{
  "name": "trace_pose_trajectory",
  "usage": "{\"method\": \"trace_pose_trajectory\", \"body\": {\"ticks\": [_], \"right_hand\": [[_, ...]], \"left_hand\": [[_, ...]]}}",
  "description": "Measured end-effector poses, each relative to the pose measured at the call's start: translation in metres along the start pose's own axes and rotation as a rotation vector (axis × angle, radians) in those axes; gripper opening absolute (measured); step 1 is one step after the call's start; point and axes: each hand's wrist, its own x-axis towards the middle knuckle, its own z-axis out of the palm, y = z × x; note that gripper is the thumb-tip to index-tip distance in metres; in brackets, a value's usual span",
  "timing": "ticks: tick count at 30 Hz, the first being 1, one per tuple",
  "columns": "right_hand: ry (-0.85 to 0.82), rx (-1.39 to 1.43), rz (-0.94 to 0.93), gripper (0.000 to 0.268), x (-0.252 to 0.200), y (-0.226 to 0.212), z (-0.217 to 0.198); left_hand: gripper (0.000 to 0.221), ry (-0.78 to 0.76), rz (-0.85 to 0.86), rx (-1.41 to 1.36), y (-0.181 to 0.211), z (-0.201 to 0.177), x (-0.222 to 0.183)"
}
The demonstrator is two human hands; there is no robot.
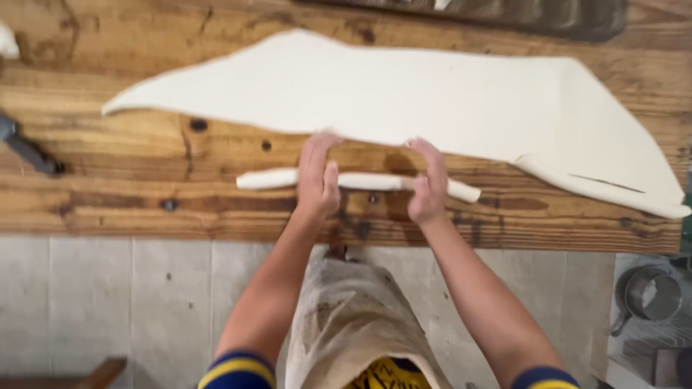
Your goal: Cutting strips of dough and rolling them into long cylinders on a wooden table
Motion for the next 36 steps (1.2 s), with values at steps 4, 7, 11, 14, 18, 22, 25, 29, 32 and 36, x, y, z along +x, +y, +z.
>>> {"method": "trace_pose_trajectory", "body": {"ticks": [4,7,11,14,18,22,25,29,32,36], "right_hand": [[-0.241,-0.817,0.145,0.056,-0.043,-0.026,-0.028],[-0.403,-0.998,0.25,0.061,-0.096,-0.029,-0.047],[-0.486,-1.092,0.159,0.067,-0.138,0.001,-0.063],[-0.481,-1.127,0.201,0.071,-0.061,0.007,-0.049],[-0.492,-1.146,0.355,0.077,0.008,0.002,-0.033],[-0.48,-1.106,0.366,0.068,-0.018,-0.011,-0.033],[-0.491,-1.078,0.244,0.068,-0.075,-0.018,-0.041],[-0.483,-1.195,0.202,0.069,-0.14,-0.037,-0.046],[-0.494,-1.117,0.406,0.07,-0.099,-0.021,-0.039],[-0.418,-1.12,0.375,0.073,-0.012,-0.009,-0.048]], "left_hand": [[0.059,-0.216,-0.071,0.962,0.009,-0.045,-0.052],[0.065,-0.343,0.052,1.091,0.025,-0.075,-0.086],[0.075,-0.465,0.065,1.083,0.019,-0.086,-0.108],[0.079,-0.397,0.071,1.095,-0.003,-0.06,-0.031],[0.077,-0.565,-0.246,0.965,-0.012,-0.033,0.038],[0.07,-0.569,-0.203,0.943,-0.013,-0.037,0.002],[0.073,-0.484,0.06,1.003,0.008,-0.053,-0.054],[0.078,-0.515,0.139,1.035,0.039,-0.054,-0.125],[0.091,-0.408,0.155,1.207,0.023,-0.027,-0.067],[0.073,-0.543,-0.174,1.034,0.003,0.002,0.026]]}}
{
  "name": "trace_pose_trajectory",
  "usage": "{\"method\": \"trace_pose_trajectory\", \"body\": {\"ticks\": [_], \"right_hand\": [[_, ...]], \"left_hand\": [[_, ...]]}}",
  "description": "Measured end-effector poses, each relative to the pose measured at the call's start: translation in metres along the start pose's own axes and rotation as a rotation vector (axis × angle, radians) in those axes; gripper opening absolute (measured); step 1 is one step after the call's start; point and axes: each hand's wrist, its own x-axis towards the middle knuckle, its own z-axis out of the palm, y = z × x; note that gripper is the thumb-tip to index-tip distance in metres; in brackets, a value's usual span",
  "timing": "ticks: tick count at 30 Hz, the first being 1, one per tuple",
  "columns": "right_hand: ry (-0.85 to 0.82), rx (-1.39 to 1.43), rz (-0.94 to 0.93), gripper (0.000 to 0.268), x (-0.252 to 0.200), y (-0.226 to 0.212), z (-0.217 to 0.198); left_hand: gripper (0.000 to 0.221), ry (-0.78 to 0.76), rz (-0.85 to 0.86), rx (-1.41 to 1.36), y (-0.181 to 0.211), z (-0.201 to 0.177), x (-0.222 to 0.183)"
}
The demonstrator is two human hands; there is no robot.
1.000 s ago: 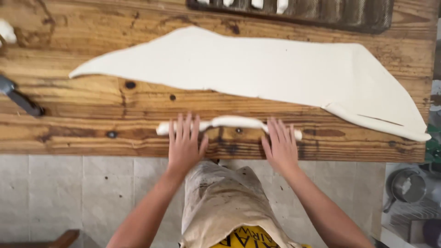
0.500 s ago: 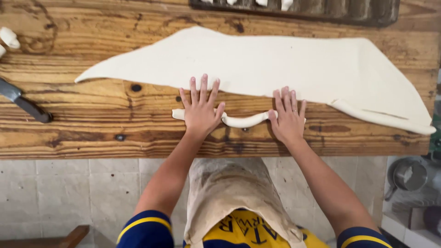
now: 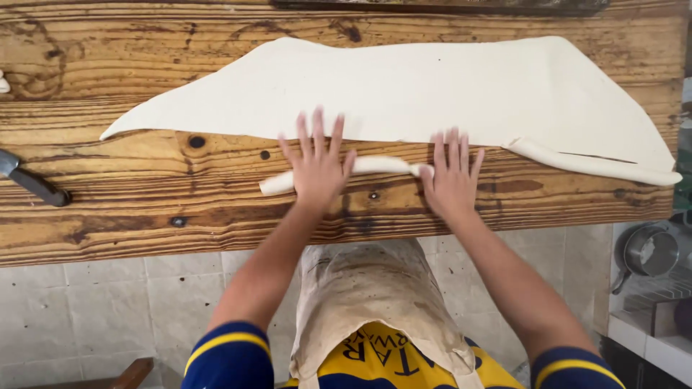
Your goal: Cutting strips of dough and rolling them into long cylinders on a wooden table
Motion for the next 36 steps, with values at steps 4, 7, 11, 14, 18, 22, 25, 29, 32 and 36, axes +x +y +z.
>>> {"method": "trace_pose_trajectory", "body": {"ticks": [4,7,11,14,18,22,25,29,32,36], "right_hand": [[-0.037,-0.027,-0.109,0.068,0.024,0.015,0.002],[-0.018,-0.039,-0.312,0.065,-0.008,0.03,0.028],[0.173,-0.031,-0.398,0.057,-0.064,0.024,0.026],[0.17,0.019,-0.177,0.058,-0.08,0.053,0.054],[0.205,0.165,-0.073,0.057,-0.085,0.078,0.053],[-0.031,0.469,0.155,0.049,-0.074,0.055,0.005],[-0.171,1.147,0.458,0.04,-0.065,0.049,-0.003],[-0.087,1.411,0.391,0.033,-0.041,0.031,-0.029],[0.076,1.214,0.159,0.039,-0.02,0.057,0.053],[-0.14,1.521,0.037,0.032,0.008,0.025,0.04]], "left_hand": [[0.058,-0.236,0.369,0.004,-0.009,0.001,0.031],[0.057,-0.318,0.633,0.068,-0.011,-0.002,0.006],[0.067,0.089,0.692,-0.015,-0.011,0.02,-0.052],[0.057,0.197,0.555,-0.042,-0.014,0.045,-0.071],[0.072,0.224,0.433,0.064,-0.046,0.066,-0.076],[0.05,0.098,0.409,0.084,-0.062,0.065,-0.072],[0.048,-0.096,0.355,-0.081,-0.045,0.045,-0.059],[0.073,-0.199,0.27,-0.158,-0.018,0.035,-0.053],[0.066,-0.098,0.259,-0.007,-0.008,0.055,-0.051],[0.041,-0.133,0.197,-0.14,0.017,0.029,-0.043]]}}
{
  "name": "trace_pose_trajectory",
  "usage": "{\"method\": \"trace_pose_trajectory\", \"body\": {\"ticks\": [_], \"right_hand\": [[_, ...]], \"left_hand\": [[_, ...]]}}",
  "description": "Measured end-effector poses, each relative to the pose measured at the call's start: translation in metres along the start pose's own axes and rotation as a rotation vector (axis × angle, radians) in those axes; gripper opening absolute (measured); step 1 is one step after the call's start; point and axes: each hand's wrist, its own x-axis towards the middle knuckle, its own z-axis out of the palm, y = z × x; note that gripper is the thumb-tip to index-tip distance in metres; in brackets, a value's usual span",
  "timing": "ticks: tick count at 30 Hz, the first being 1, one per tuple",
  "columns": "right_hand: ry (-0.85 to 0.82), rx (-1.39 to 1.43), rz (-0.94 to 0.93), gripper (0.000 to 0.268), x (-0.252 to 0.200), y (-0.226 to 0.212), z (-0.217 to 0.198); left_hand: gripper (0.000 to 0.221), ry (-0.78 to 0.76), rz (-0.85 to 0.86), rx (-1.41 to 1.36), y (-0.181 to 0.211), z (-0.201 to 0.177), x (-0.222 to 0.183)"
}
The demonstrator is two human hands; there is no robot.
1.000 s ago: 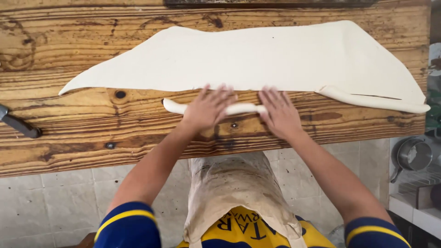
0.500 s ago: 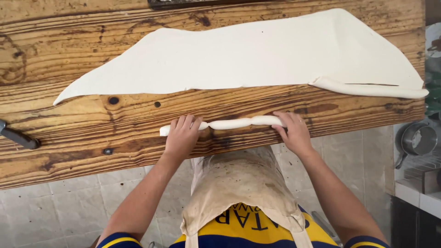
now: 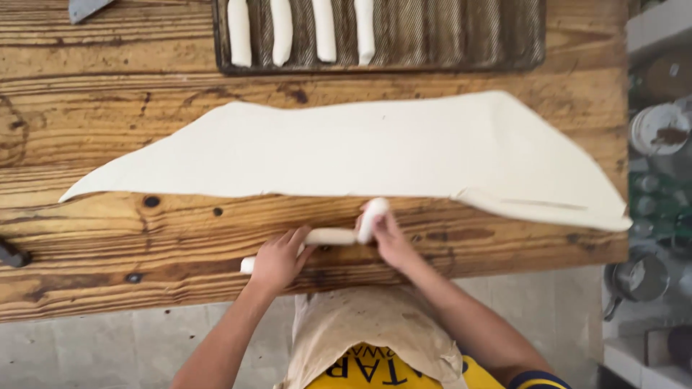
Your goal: Cutting strips of dough and rolling them into long cylinders on a wooden table
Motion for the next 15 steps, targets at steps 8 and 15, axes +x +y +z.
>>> {"method": "trace_pose_trajectory", "body": {"ticks": [8,15], "right_hand": [[-0.301,0.507,0.108,0.088,0.124,-0.17,-0.035],[-0.185,0.577,0.053,0.061,0.359,-0.296,-0.1]], "left_hand": [[0.033,0.034,-0.344,-0.838,0.082,-0.034,0.102],[0.035,0.236,-0.344,-1.112,0.106,-0.079,0.353]]}}
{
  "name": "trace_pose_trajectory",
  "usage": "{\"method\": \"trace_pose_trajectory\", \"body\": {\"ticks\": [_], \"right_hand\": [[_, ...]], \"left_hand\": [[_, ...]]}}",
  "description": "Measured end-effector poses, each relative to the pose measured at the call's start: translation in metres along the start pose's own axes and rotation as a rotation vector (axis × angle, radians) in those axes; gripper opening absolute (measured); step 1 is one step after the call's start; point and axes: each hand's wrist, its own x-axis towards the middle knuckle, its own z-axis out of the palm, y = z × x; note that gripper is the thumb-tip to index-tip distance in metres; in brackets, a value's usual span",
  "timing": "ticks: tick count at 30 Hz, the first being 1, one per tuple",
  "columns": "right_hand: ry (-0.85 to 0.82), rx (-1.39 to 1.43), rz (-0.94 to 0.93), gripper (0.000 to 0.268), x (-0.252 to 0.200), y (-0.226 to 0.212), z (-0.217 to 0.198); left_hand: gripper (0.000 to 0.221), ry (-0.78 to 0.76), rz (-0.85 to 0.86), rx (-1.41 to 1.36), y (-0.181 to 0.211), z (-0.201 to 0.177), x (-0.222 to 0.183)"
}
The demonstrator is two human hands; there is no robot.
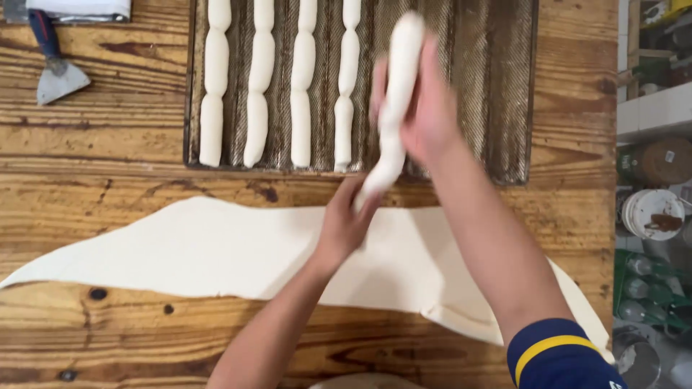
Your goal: Cutting strips of dough and rolling them into long cylinders on a wooden table
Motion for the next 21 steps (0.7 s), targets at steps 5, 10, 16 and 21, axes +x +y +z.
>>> {"method": "trace_pose_trajectory", "body": {"ticks": [5,10,16,21], "right_hand": [[0.546,-0.544,-0.181,0.086,0.101,0.039,-0.117],[0.328,-0.458,-0.151,0.071,0.011,0.096,-0.12],[0.322,-0.287,-0.196,0.07,-0.004,0.115,-0.1],[0.325,-0.446,-0.225,0.071,-0.006,0.122,-0.114]], "left_hand": [[0.084,-0.018,-0.329,-0.046,0.03,0.028,0.125],[0.074,-0.095,-0.077,-0.201,0.028,0.012,0.105],[0.085,-0.132,0.034,-0.442,-0.004,0.037,0.105],[0.075,-0.09,0.221,-0.523,-0.027,0.033,0.108]]}}
